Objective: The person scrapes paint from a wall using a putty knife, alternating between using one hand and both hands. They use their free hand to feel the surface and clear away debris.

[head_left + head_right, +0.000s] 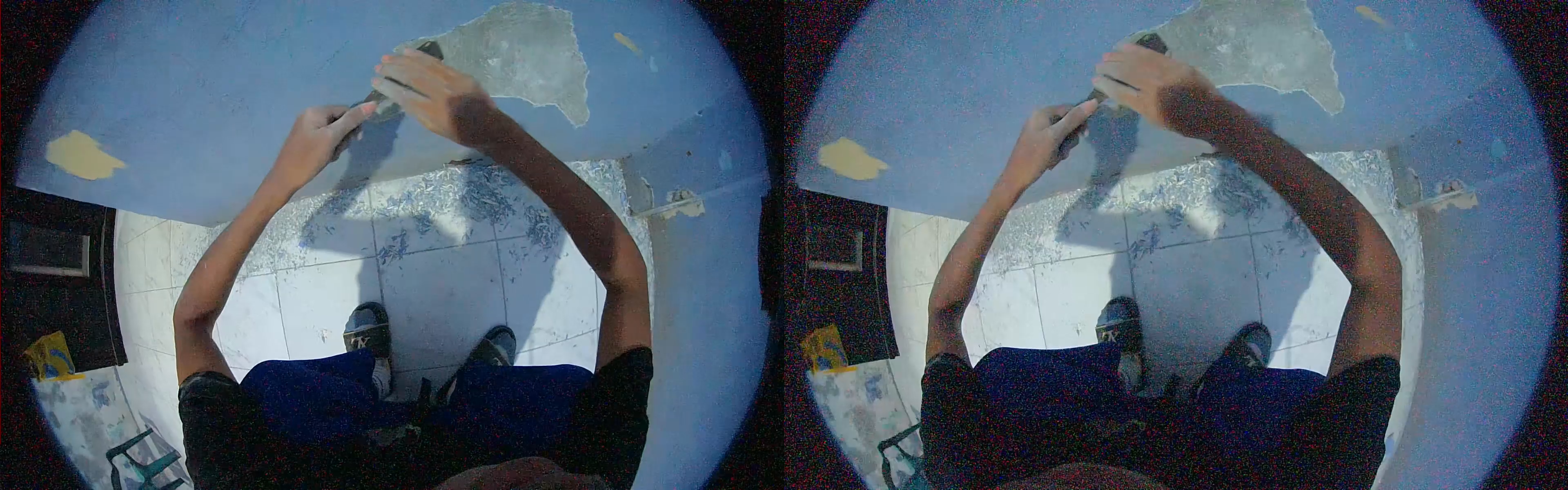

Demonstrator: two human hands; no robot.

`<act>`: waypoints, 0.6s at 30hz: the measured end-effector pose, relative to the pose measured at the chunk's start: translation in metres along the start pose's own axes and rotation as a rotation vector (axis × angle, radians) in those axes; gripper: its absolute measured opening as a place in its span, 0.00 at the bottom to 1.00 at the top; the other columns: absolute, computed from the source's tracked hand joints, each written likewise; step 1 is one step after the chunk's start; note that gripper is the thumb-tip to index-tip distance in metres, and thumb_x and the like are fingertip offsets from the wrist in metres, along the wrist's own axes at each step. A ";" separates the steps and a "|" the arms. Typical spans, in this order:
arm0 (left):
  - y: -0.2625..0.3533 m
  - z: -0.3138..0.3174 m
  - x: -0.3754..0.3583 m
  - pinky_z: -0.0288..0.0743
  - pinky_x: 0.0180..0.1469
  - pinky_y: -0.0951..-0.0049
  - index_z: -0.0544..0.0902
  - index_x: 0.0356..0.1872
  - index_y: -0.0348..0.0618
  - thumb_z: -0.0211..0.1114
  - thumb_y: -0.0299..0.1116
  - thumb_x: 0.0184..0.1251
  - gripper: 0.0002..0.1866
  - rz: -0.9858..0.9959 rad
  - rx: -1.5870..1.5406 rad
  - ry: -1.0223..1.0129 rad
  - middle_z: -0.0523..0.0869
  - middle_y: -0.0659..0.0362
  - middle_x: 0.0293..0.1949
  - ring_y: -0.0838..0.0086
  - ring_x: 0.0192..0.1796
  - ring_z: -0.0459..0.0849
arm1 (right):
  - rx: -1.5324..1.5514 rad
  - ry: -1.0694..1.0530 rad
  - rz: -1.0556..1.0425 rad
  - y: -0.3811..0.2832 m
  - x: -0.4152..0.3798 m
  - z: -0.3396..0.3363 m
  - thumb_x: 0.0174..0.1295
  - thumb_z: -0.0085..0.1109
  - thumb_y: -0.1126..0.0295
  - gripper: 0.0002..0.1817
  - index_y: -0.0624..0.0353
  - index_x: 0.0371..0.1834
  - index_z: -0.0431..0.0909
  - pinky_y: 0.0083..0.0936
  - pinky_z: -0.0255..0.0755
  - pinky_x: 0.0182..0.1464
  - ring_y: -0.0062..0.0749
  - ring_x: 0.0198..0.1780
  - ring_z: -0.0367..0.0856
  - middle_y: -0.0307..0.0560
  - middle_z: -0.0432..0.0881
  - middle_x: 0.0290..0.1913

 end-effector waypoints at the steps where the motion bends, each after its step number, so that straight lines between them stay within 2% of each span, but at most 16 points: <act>1: 0.002 0.004 0.005 0.53 0.14 0.81 0.76 0.18 0.42 0.56 0.58 0.62 0.27 0.025 0.008 -0.005 0.67 0.68 0.11 0.86 0.12 0.62 | -0.019 -0.012 0.025 0.002 0.000 -0.002 0.48 0.59 0.76 0.23 0.57 0.52 0.74 0.35 0.65 0.63 0.39 0.59 0.71 0.46 0.75 0.54; 3: 0.006 0.009 0.012 0.54 0.13 0.81 0.75 0.18 0.44 0.56 0.59 0.62 0.27 0.073 0.012 -0.006 0.67 0.69 0.11 0.86 0.11 0.63 | -0.051 -0.031 0.062 0.011 -0.005 -0.010 0.48 0.59 0.75 0.25 0.54 0.53 0.72 0.34 0.64 0.64 0.38 0.59 0.71 0.46 0.75 0.54; 5: 0.011 0.017 0.016 0.54 0.13 0.80 0.75 0.18 0.44 0.56 0.59 0.62 0.27 0.122 -0.004 -0.015 0.66 0.69 0.11 0.85 0.12 0.63 | 0.014 0.031 0.010 0.015 -0.014 -0.016 0.47 0.60 0.76 0.27 0.53 0.55 0.70 0.33 0.65 0.64 0.39 0.59 0.72 0.45 0.75 0.54; 8: 0.004 0.028 0.004 0.54 0.14 0.79 0.75 0.16 0.42 0.56 0.57 0.62 0.27 -0.049 -0.165 -0.062 0.68 0.66 0.11 0.84 0.12 0.64 | 0.029 0.013 0.020 0.014 -0.016 -0.013 0.49 0.60 0.76 0.27 0.52 0.56 0.71 0.36 0.64 0.64 0.37 0.60 0.71 0.44 0.74 0.55; 12: -0.020 0.058 -0.013 0.56 0.13 0.80 0.68 0.16 0.47 0.59 0.53 0.62 0.24 -0.114 -0.637 -0.074 0.66 0.67 0.12 0.84 0.12 0.63 | -0.138 -0.066 0.002 -0.003 0.001 -0.015 0.56 0.57 0.75 0.21 0.54 0.55 0.71 0.37 0.65 0.62 0.39 0.59 0.71 0.49 0.72 0.57; 14: -0.022 0.074 -0.017 0.55 0.14 0.82 0.65 0.17 0.50 0.61 0.52 0.62 0.23 -0.097 -0.814 -0.049 0.64 0.68 0.13 0.84 0.12 0.62 | 0.028 0.202 0.192 0.011 -0.011 -0.024 0.55 0.59 0.69 0.22 0.55 0.54 0.70 0.37 0.63 0.62 0.41 0.60 0.68 0.53 0.70 0.58; 15: -0.028 0.083 -0.016 0.55 0.15 0.81 0.64 0.16 0.51 0.63 0.49 0.61 0.22 -0.156 -0.924 -0.057 0.63 0.69 0.12 0.84 0.12 0.61 | 0.118 0.334 0.283 0.017 -0.021 -0.023 0.54 0.60 0.65 0.23 0.56 0.54 0.70 0.37 0.61 0.61 0.41 0.61 0.67 0.55 0.69 0.59; 18: -0.028 0.106 -0.013 0.55 0.15 0.80 0.64 0.17 0.52 0.60 0.48 0.63 0.21 -0.163 -0.948 -0.068 0.62 0.70 0.12 0.83 0.12 0.60 | 0.472 0.396 0.923 0.024 -0.060 -0.012 0.60 0.56 0.58 0.20 0.60 0.50 0.72 0.34 0.66 0.55 0.38 0.53 0.73 0.56 0.72 0.55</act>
Point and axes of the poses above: each hand's wrist, its own x-axis towards the middle knuckle, its own z-axis out of the palm, y = z × x, the point moved 8 cm from there along x, towards the middle knuckle
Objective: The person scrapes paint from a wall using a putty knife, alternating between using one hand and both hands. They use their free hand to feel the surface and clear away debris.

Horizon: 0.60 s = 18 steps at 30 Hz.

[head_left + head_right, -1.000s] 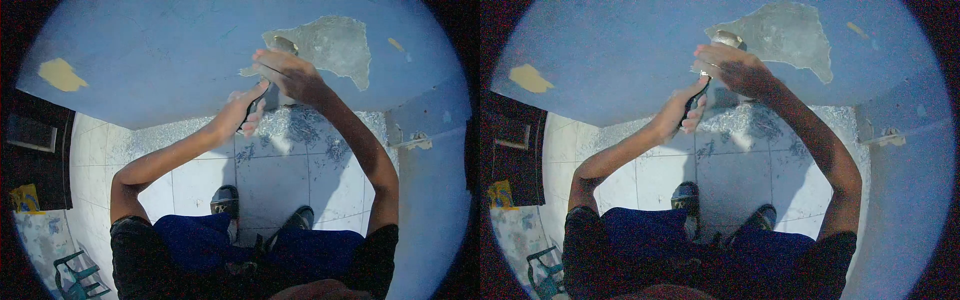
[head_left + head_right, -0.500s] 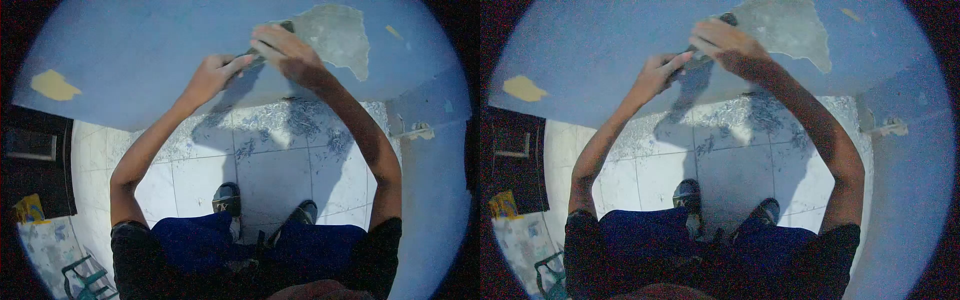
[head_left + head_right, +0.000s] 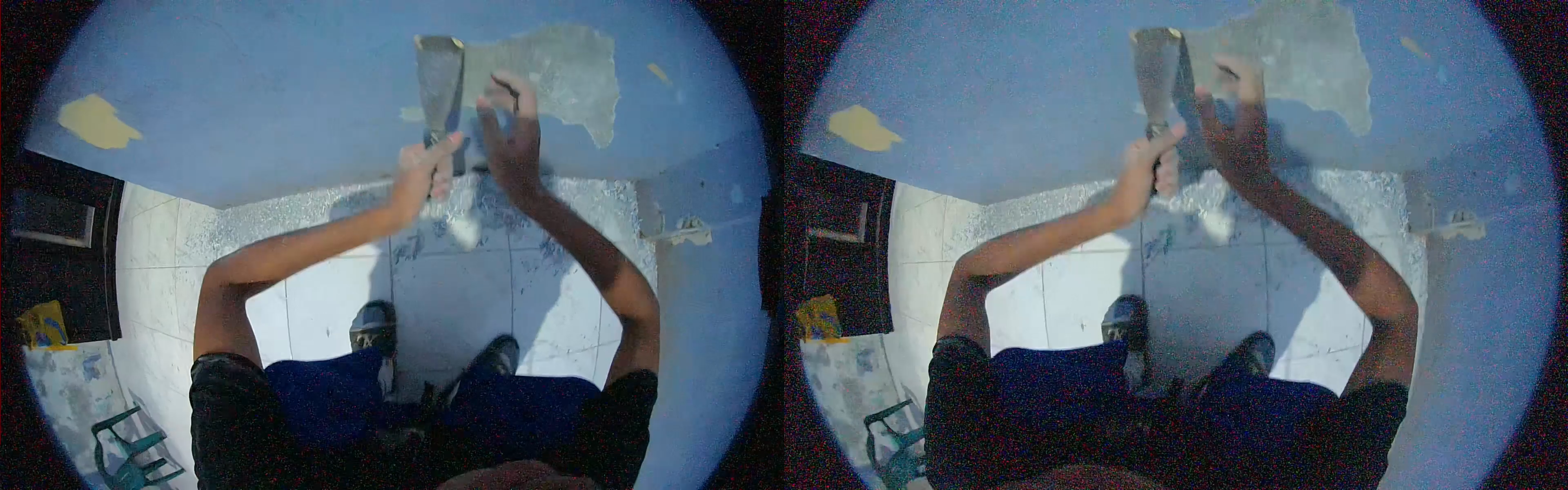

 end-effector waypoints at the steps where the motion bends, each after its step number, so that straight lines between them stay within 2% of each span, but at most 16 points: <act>1: 0.001 0.008 0.006 0.55 0.15 0.80 0.64 0.17 0.52 0.59 0.48 0.63 0.20 0.019 -0.032 -0.038 0.62 0.70 0.13 0.83 0.12 0.60 | 0.182 -0.096 0.249 0.017 0.003 0.008 0.61 0.55 0.56 0.21 0.61 0.49 0.73 0.32 0.69 0.51 0.36 0.50 0.75 0.55 0.74 0.51; 3: -0.009 0.024 0.007 0.55 0.15 0.79 0.64 0.18 0.53 0.57 0.47 0.64 0.19 0.018 -0.105 -0.102 0.62 0.70 0.13 0.83 0.13 0.61 | 0.535 -0.302 0.794 0.040 -0.020 0.028 0.63 0.52 0.50 0.24 0.63 0.46 0.74 0.29 0.73 0.44 0.32 0.44 0.77 0.52 0.79 0.44; 6: -0.051 0.040 0.026 0.55 0.16 0.77 0.66 0.19 0.52 0.53 0.46 0.65 0.17 -0.235 -0.280 -0.081 0.64 0.69 0.13 0.80 0.13 0.62 | 0.595 -0.400 0.878 0.019 -0.015 0.029 0.65 0.46 0.47 0.26 0.63 0.44 0.72 0.26 0.73 0.42 0.28 0.37 0.79 0.46 0.79 0.34; 9: -0.054 0.056 0.029 0.56 0.17 0.76 0.68 0.20 0.52 0.51 0.47 0.65 0.16 -0.297 -0.270 -0.087 0.66 0.68 0.14 0.79 0.14 0.63 | 0.610 -0.424 0.977 0.036 -0.024 0.037 0.63 0.48 0.44 0.28 0.64 0.40 0.74 0.22 0.74 0.27 0.26 0.27 0.79 0.44 0.80 0.28; 12: -0.045 0.064 0.036 0.58 0.19 0.75 0.69 0.23 0.52 0.50 0.47 0.65 0.15 -0.188 -0.195 -0.268 0.66 0.67 0.14 0.78 0.16 0.64 | 0.509 -0.503 0.834 0.041 -0.009 0.034 0.63 0.47 0.43 0.29 0.64 0.36 0.76 0.23 0.72 0.26 0.26 0.24 0.78 0.45 0.80 0.27; 15: -0.036 0.070 0.032 0.59 0.20 0.74 0.70 0.24 0.51 0.50 0.50 0.66 0.17 -0.252 -0.273 -0.256 0.66 0.66 0.13 0.78 0.17 0.66 | 0.468 -0.461 0.751 0.021 0.005 0.034 0.63 0.47 0.43 0.28 0.62 0.31 0.74 0.20 0.68 0.25 0.23 0.21 0.74 0.42 0.74 0.20; 18: -0.047 0.063 0.040 0.60 0.20 0.72 0.69 0.23 0.51 0.48 0.56 0.66 0.21 -0.166 -0.130 -0.298 0.66 0.64 0.14 0.75 0.18 0.67 | 0.346 -0.396 0.808 0.059 -0.013 0.041 0.62 0.47 0.42 0.29 0.61 0.28 0.73 0.20 0.64 0.21 0.22 0.18 0.72 0.41 0.73 0.18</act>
Point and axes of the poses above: each hand's wrist, its own x-axis towards the middle knuckle, its own z-axis out of the palm, y = z × x, the point moved 8 cm from there along x, towards the middle knuckle
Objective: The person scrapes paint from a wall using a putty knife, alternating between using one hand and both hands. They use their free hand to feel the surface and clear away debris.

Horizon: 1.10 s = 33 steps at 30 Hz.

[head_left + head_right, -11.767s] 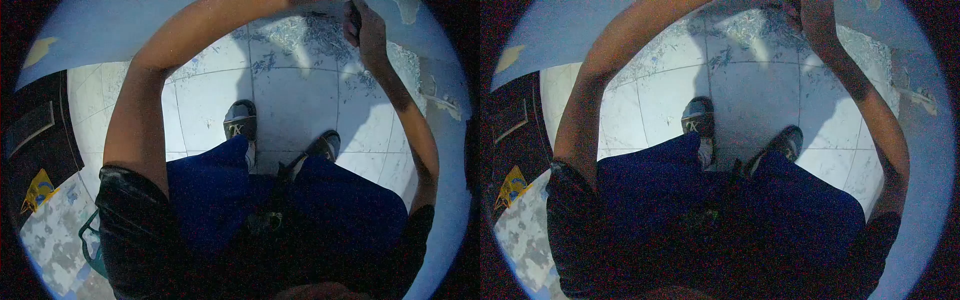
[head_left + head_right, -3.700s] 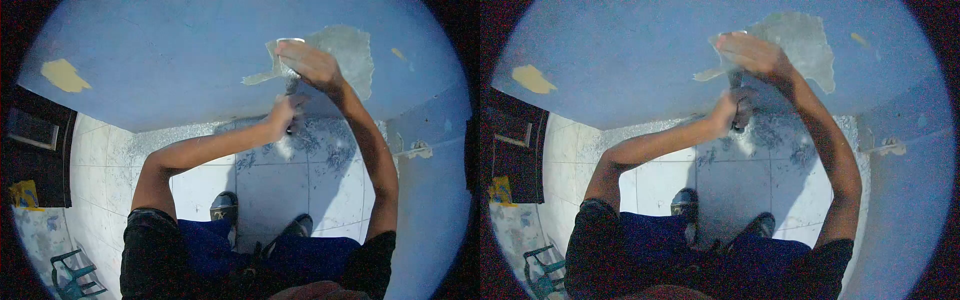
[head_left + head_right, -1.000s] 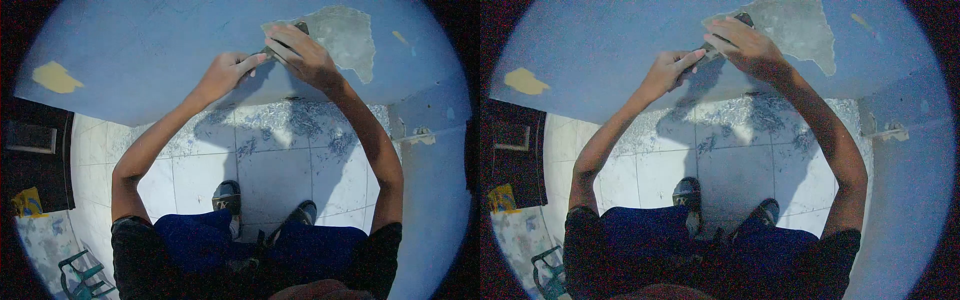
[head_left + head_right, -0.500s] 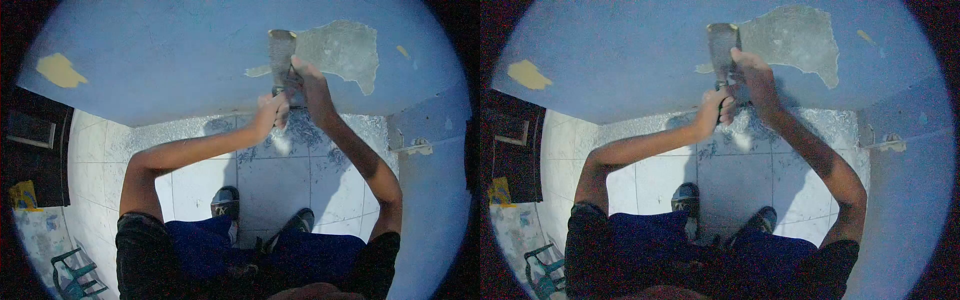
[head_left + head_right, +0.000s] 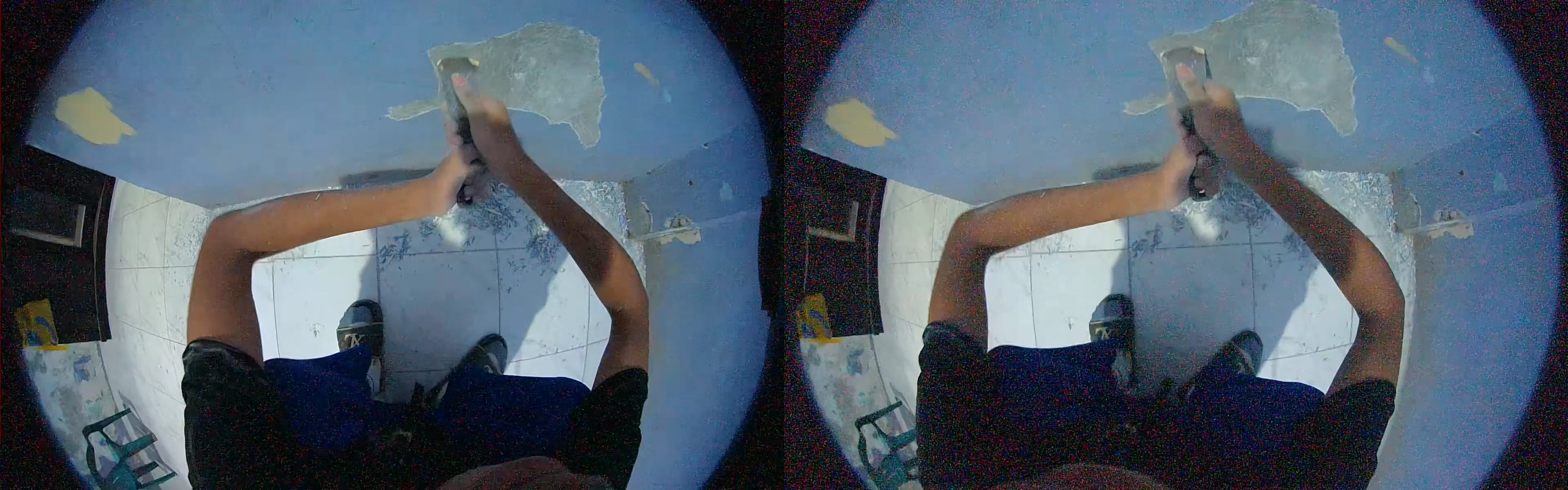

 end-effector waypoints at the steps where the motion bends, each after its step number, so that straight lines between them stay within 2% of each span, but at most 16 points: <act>1: 0.001 -0.001 0.004 0.60 0.20 0.72 0.69 0.23 0.51 0.47 0.57 0.66 0.22 -0.016 0.005 -0.043 0.66 0.64 0.14 0.74 0.18 0.67 | -0.029 0.034 -0.050 -0.006 0.003 -0.002 0.62 0.47 0.42 0.29 0.61 0.27 0.73 0.20 0.64 0.20 0.22 0.17 0.71 0.41 0.72 0.18; 3: -0.005 -0.007 0.008 0.60 0.20 0.70 0.68 0.24 0.51 0.45 0.60 0.66 0.24 -0.065 -0.006 -0.114 0.67 0.64 0.16 0.73 0.19 0.67 | -0.085 0.093 -0.122 -0.008 0.002 -0.004 0.61 0.48 0.41 0.29 0.60 0.25 0.72 0.21 0.63 0.18 0.22 0.15 0.69 0.40 0.71 0.16; 6: 0.006 0.000 0.002 0.59 0.20 0.69 0.68 0.25 0.52 0.42 0.60 0.67 0.24 -0.077 0.015 0.010 0.67 0.64 0.16 0.72 0.19 0.67 | 0.010 0.130 -0.112 -0.033 -0.015 -0.005 0.61 0.49 0.42 0.29 0.60 0.21 0.72 0.21 0.63 0.18 0.22 0.15 0.69 0.41 0.71 0.15; 9: 0.005 -0.004 0.005 0.59 0.20 0.69 0.67 0.26 0.50 0.40 0.59 0.68 0.24 0.061 0.099 0.014 0.67 0.63 0.17 0.72 0.19 0.67 | -0.049 0.129 -0.185 -0.009 0.005 -0.009 0.61 0.49 0.43 0.29 0.60 0.20 0.71 0.21 0.64 0.19 0.23 0.15 0.70 0.41 0.71 0.15; 11: 0.011 0.001 0.004 0.61 0.20 0.69 0.68 0.30 0.46 0.41 0.56 0.69 0.23 0.074 0.124 0.038 0.68 0.61 0.17 0.71 0.18 0.67 | -0.126 0.089 -0.274 -0.027 0.000 -0.009 0.62 0.49 0.43 0.29 0.60 0.19 0.72 0.21 0.64 0.19 0.23 0.15 0.70 0.41 0.72 0.15; 12: 0.010 0.000 0.002 0.63 0.20 0.69 0.68 0.33 0.44 0.41 0.54 0.69 0.22 0.063 0.124 0.065 0.68 0.60 0.18 0.70 0.17 0.68 | -0.129 0.073 -0.244 -0.027 -0.003 -0.008 0.62 0.48 0.43 0.29 0.61 0.20 0.72 0.22 0.65 0.19 0.23 0.15 0.71 0.41 0.72 0.15; 15: 0.024 0.024 -0.009 0.59 0.16 0.73 0.68 0.31 0.48 0.30 0.63 0.69 0.29 0.175 0.133 0.001 0.71 0.63 0.20 0.75 0.16 0.66 | -0.073 0.071 -0.072 -0.037 -0.015 -0.008 0.62 0.49 0.43 0.29 0.63 0.23 0.75 0.22 0.67 0.19 0.24 0.17 0.75 0.40 0.74 0.16; 17: 0.025 0.021 -0.008 0.59 0.16 0.73 0.68 0.31 0.48 0.30 0.63 0.69 0.29 0.198 0.130 0.017 0.70 0.63 0.20 0.75 0.16 0.66 | -0.069 0.105 -0.100 -0.030 -0.013 -0.007 0.62 0.49 0.43 0.29 0.63 0.23 0.74 0.21 0.66 0.18 0.24 0.16 0.74 0.40 0.73 0.15; 25: 0.016 0.006 -0.007 0.59 0.16 0.73 0.68 0.32 0.48 0.29 0.63 0.68 0.29 0.066 0.088 0.092 0.70 0.63 0.19 0.75 0.15 0.66 | 0.011 0.098 -0.113 -0.038 -0.013 -0.006 0.64 0.46 0.45 0.30 0.61 0.16 0.72 0.21 0.64 0.17 0.22 0.14 0.71 0.40 0.72 0.13; 28: 0.015 0.004 -0.010 0.59 0.16 0.73 0.68 0.32 0.49 0.29 0.64 0.68 0.30 0.077 0.099 0.126 0.70 0.63 0.19 0.75 0.15 0.67 | -0.129 0.203 -0.214 -0.040 -0.021 -0.003 0.64 0.46 0.45 0.31 0.62 0.14 0.72 0.21 0.64 0.18 0.22 0.14 0.70 0.40 0.72 0.13; 31: 0.018 0.008 -0.007 0.59 0.16 0.73 0.68 0.33 0.49 0.29 0.64 0.68 0.30 0.082 0.076 0.157 0.70 0.63 0.18 0.75 0.15 0.67 | -0.081 0.070 -0.121 -0.048 -0.018 -0.005 0.64 0.46 0.44 0.31 0.62 0.15 0.73 0.21 0.64 0.18 0.22 0.15 0.71 0.40 0.72 0.13; 33: 0.022 0.010 -0.006 0.59 0.16 0.73 0.68 0.33 0.49 0.29 0.64 0.68 0.30 0.084 0.072 0.179 0.70 0.62 0.18 0.75 0.15 0.67 | -0.014 0.061 -0.105 -0.040 -0.016 -0.006 0.64 0.46 0.45 0.31 0.62 0.16 0.73 0.21 0.65 0.19 0.22 0.15 0.72 0.40 0.73 0.14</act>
Point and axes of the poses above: each hand's wrist, its own x-axis towards the middle knuckle, its own z-axis out of the palm, y = z × x, the point moved 8 cm from there along x, towards the middle knuckle
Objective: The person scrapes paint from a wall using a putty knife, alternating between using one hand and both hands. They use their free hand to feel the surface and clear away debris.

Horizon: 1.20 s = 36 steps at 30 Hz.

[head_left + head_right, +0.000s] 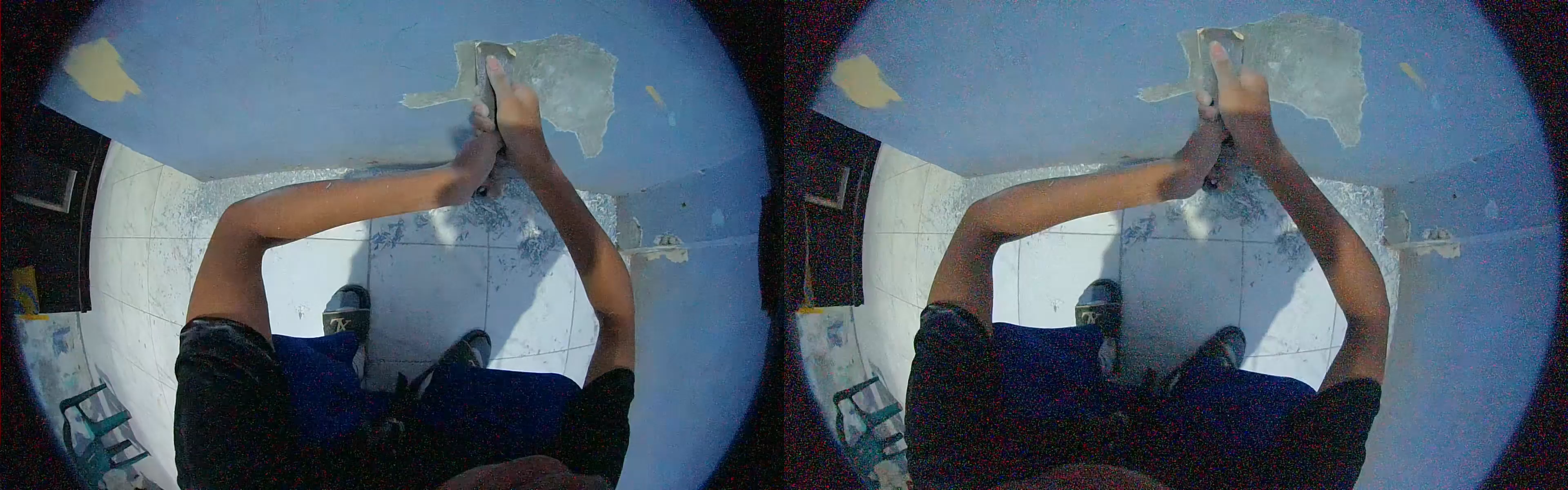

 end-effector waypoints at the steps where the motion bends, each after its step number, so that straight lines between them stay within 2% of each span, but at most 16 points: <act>1: -0.003 0.000 0.003 0.59 0.16 0.73 0.68 0.33 0.49 0.28 0.64 0.68 0.30 0.002 0.002 0.011 0.70 0.62 0.18 0.75 0.15 0.67 | 0.031 -0.004 0.001 0.001 0.002 0.000 0.65 0.46 0.45 0.30 0.63 0.17 0.73 0.22 0.65 0.19 0.22 0.15 0.72 0.40 0.73 0.14; 4: -0.007 -0.006 -0.001 0.60 0.15 0.73 0.68 0.33 0.49 0.28 0.64 0.68 0.30 0.002 0.007 0.031 0.70 0.62 0.18 0.75 0.15 0.67 | -0.069 0.100 -0.074 0.026 0.015 -0.003 0.66 0.46 0.49 0.28 0.65 0.21 0.75 0.23 0.66 0.20 0.24 0.16 0.73 0.41 0.73 0.14; 7: -0.003 -0.003 -0.001 0.60 0.15 0.73 0.68 0.33 0.49 0.28 0.64 0.67 0.30 -0.009 -0.009 0.033 0.70 0.62 0.18 0.75 0.15 0.67 | 0.017 -0.066 -0.247 -0.014 0.003 0.005 0.66 0.48 0.51 0.23 0.60 0.23 0.70 0.19 0.60 0.16 0.20 0.14 0.66 0.37 0.66 0.13; 9: -0.004 -0.007 0.006 0.60 0.15 0.73 0.68 0.34 0.49 0.28 0.65 0.67 0.30 -0.008 -0.009 0.049 0.70 0.62 0.18 0.75 0.14 0.67 | -0.153 -0.015 -0.326 0.014 0.017 -0.006 0.66 0.47 0.51 0.23 0.61 0.23 0.71 0.18 0.60 0.17 0.19 0.14 0.66 0.38 0.67 0.14; 12: -0.008 -0.009 0.005 0.60 0.15 0.73 0.68 0.34 0.49 0.27 0.65 0.67 0.31 -0.007 -0.002 0.052 0.70 0.62 0.17 0.75 0.14 0.67 | -0.362 0.041 -0.450 0.012 0.026 -0.011 0.66 0.48 0.50 0.25 0.61 0.21 0.71 0.18 0.61 0.18 0.19 0.16 0.68 0.40 0.70 0.16; 14: -0.006 -0.010 0.000 0.60 0.15 0.73 0.68 0.34 0.49 0.27 0.65 0.67 0.31 -0.015 -0.006 0.045 0.70 0.62 0.17 0.75 0.14 0.67 | -0.272 0.021 -0.317 0.011 0.023 -0.010 0.65 0.48 0.49 0.26 0.61 0.19 0.72 0.18 0.63 0.19 0.20 0.17 0.70 0.42 0.73 0.18; 16: -0.010 -0.010 0.003 0.60 0.15 0.73 0.68 0.34 0.49 0.27 0.65 0.67 0.31 -0.041 -0.019 0.043 0.70 0.62 0.17 0.75 0.14 0.67 | 0.028 -0.041 0.022 0.000 0.004 0.000 0.64 0.49 0.48 0.28 0.62 0.16 0.72 0.20 0.64 0.20 0.21 0.19 0.72 0.44 0.75 0.20; 19: -0.012 -0.015 0.004 0.60 0.15 0.73 0.68 0.35 0.49 0.27 0.65 0.67 0.31 -0.027 -0.008 0.073 0.70 0.62 0.17 0.75 0.14 0.67 | -0.239 0.180 -0.196 0.008 0.004 -0.008 0.63 0.48 0.45 0.31 0.66 0.19 0.76 0.27 0.67 0.22 0.27 0.17 0.72 0.43 0.73 0.13; 22: -0.013 -0.022 0.002 0.60 0.15 0.73 0.68 0.35 0.49 0.26 0.65 0.67 0.31 -0.029 0.001 0.090 0.70 0.62 0.17 0.75 0.14 0.67 | -0.383 0.230 -0.268 0.011 0.009 -0.009 0.64 0.47 0.47 0.30 0.65 0.18 0.75 0.25 0.66 0.21 0.26 0.16 0.72 0.42 0.73 0.13; 25: -0.011 -0.022 0.001 0.60 0.15 0.73 0.68 0.35 0.49 0.26 0.66 0.66 0.31 -0.066 -0.005 0.054 0.70 0.62 0.16 0.75 0.14 0.67 | 0.002 0.027 0.005 -0.006 0.001 0.003 0.64 0.47 0.48 0.30 0.67 0.20 0.75 0.27 0.67 0.23 0.29 0.17 0.73 0.43 0.74 0.14; 26: -0.012 -0.022 0.003 0.60 0.15 0.73 0.68 0.35 0.49 0.26 0.66 0.66 0.31 -0.068 -0.006 0.055 0.70 0.62 0.16 0.75 0.14 0.67 | 0.090 0.013 0.053 0.000 0.000 0.002 0.65 0.48 0.49 0.28 0.69 0.27 0.77 0.30 0.68 0.25 0.32 0.18 0.74 0.44 0.75 0.17; 28: -0.018 -0.022 0.012 0.61 0.15 0.73 0.68 0.35 0.49 0.26 0.66 0.66 0.32 -0.015 0.006 0.097 0.70 0.62 0.16 0.75 0.13 0.67 | -0.200 0.029 -0.133 0.038 0.013 -0.007 0.65 0.48 0.51 0.25 0.68 0.31 0.77 0.28 0.68 0.23 0.30 0.18 0.74 0.43 0.76 0.18; 30: -0.021 -0.024 0.023 0.61 0.15 0.73 0.68 0.36 0.50 0.26 0.66 0.66 0.32 0.067 0.033 0.158 0.70 0.62 0.16 0.75 0.13 0.67 | -0.203 0.133 -0.036 0.027 0.007 -0.002 0.67 0.46 0.56 0.21 0.66 0.35 0.78 0.24 0.67 0.23 0.27 0.18 0.73 0.42 0.76 0.19; 32: -0.013 -0.018 0.013 0.61 0.15 0.72 0.68 0.37 0.49 0.24 0.66 0.66 0.32 0.041 -0.039 0.119 0.69 0.62 0.15 0.75 0.14 0.68 | -0.247 0.020 -0.250 -0.002 0.011 0.000 0.67 0.47 0.54 0.22 0.66 0.33 0.78 0.24 0.68 0.24 0.26 0.19 0.74 0.43 0.76 0.19; 34: -0.008 -0.019 0.015 0.62 0.16 0.72 0.68 0.38 0.49 0.24 0.66 0.66 0.33 0.002 -0.043 0.123 0.70 0.61 0.16 0.74 0.15 0.68 | 0.087 -0.069 -0.135 -0.003 0.004 0.006 0.64 0.51 0.51 0.26 0.67 0.27 0.77 0.23 0.68 0.24 0.23 0.19 0.74 0.43 0.76 0.19; 36: -0.004 -0.021 0.013 0.63 0.17 0.71 0.68 0.39 0.48 0.24 0.67 0.66 0.34 -0.015 -0.036 0.131 0.71 0.60 0.17 0.73 0.16 0.69 | 0.042 0.059 -0.092 0.018 0.006 -0.001 0.63 0.52 0.49 0.27 0.67 0.24 0.77 0.21 0.67 0.23 0.22 0.19 0.74 0.43 0.75 0.18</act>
Point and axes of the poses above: each hand's wrist, its own x-axis towards the middle knuckle, its own z-axis out of the palm, y = z × x, the point moved 8 cm from there along x, towards the middle knuckle
